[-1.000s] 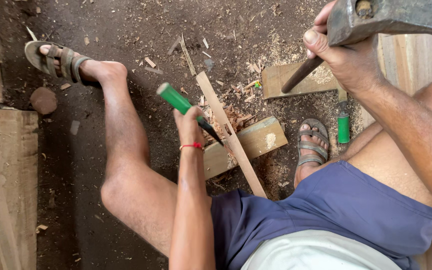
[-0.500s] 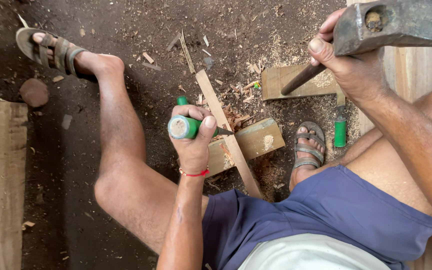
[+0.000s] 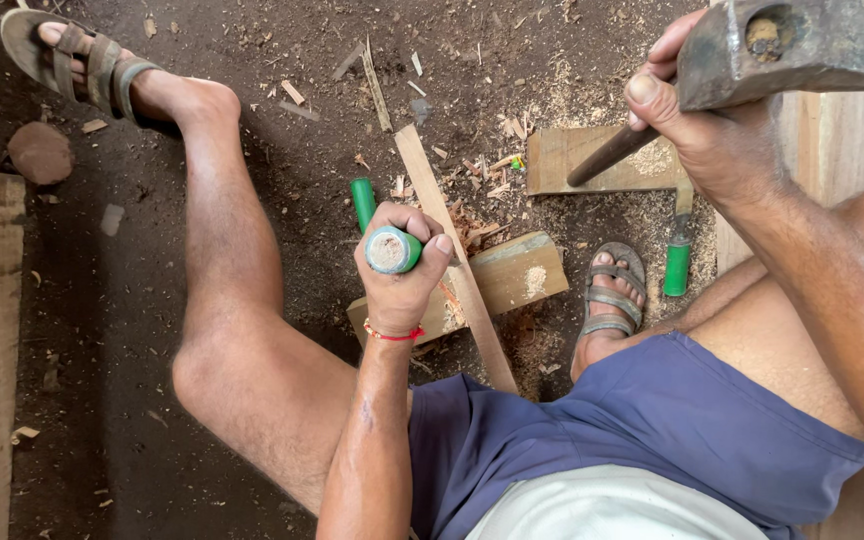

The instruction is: The person chisels a notch into a wood plank by striking a chisel with a hammer while holding the plank between their legs on the ground.

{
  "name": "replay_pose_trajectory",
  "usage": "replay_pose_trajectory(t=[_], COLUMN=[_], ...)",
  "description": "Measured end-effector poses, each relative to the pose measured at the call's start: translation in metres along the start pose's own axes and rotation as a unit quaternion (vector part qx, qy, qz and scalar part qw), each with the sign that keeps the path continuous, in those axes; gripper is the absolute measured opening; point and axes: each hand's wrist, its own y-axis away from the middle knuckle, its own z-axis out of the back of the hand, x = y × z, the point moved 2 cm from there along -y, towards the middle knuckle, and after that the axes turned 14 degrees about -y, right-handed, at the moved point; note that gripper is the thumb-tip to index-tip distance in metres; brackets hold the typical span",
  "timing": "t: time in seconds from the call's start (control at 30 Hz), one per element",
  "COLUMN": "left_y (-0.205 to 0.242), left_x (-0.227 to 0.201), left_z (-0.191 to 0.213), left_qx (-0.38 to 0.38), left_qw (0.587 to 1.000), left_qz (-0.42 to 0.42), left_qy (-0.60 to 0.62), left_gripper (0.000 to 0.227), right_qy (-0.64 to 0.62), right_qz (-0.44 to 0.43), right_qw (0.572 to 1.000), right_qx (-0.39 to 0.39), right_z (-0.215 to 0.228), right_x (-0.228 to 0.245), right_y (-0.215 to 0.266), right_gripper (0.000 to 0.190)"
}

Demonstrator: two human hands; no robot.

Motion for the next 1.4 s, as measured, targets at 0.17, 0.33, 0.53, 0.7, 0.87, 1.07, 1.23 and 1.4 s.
replay_pose_trajectory(t=[0.17, 0.33, 0.53, 0.7, 0.87, 1.07, 1.23, 1.4], left_y=[0.0, -0.006, -0.016, -0.011, -0.016, 0.0, 0.003, -0.011], left_x=[-0.003, -0.01, -0.021, -0.018, -0.006, 0.004, 0.026, 0.038], left_z=[0.0, -0.008, -0.036, -0.032, -0.03, -0.025, -0.032, -0.02], left_qx=[0.007, 0.066, 0.15, 0.153, 0.147, 0.163, 0.193, 0.165], left_qw=[1.0, 0.989, 0.951, 0.946, 0.959, 0.953, 0.936, 0.917], left_qz=[0.0, -0.016, -0.069, -0.052, -0.051, -0.093, 0.004, -0.101], left_qy=[-0.029, -0.131, -0.263, -0.281, -0.239, -0.239, -0.294, -0.35], left_gripper=[0.02, 0.018, 0.024, 0.036, 0.04, 0.048, 0.031, 0.045], right_qy=[0.031, 0.11, 0.276, 0.365, 0.34, 0.389, 0.406, 0.242], right_qz=[0.024, 0.081, 0.183, 0.371, 0.241, 0.177, 0.149, 0.303], right_qw=[0.998, 0.988, 0.935, 0.819, 0.868, 0.847, 0.851, 0.875], right_qx=[0.039, 0.076, 0.126, 0.241, 0.27, 0.315, 0.296, 0.289], right_z=[-0.013, -0.027, -0.048, -0.082, -0.103, -0.114, -0.111, -0.097], right_x=[0.004, 0.02, 0.044, 0.055, 0.073, 0.078, 0.076, 0.082], right_y=[-0.005, -0.004, 0.002, 0.018, 0.014, 0.006, 0.002, 0.008], right_gripper=[0.025, 0.023, 0.029, 0.03, 0.02, 0.006, 0.021, 0.073])
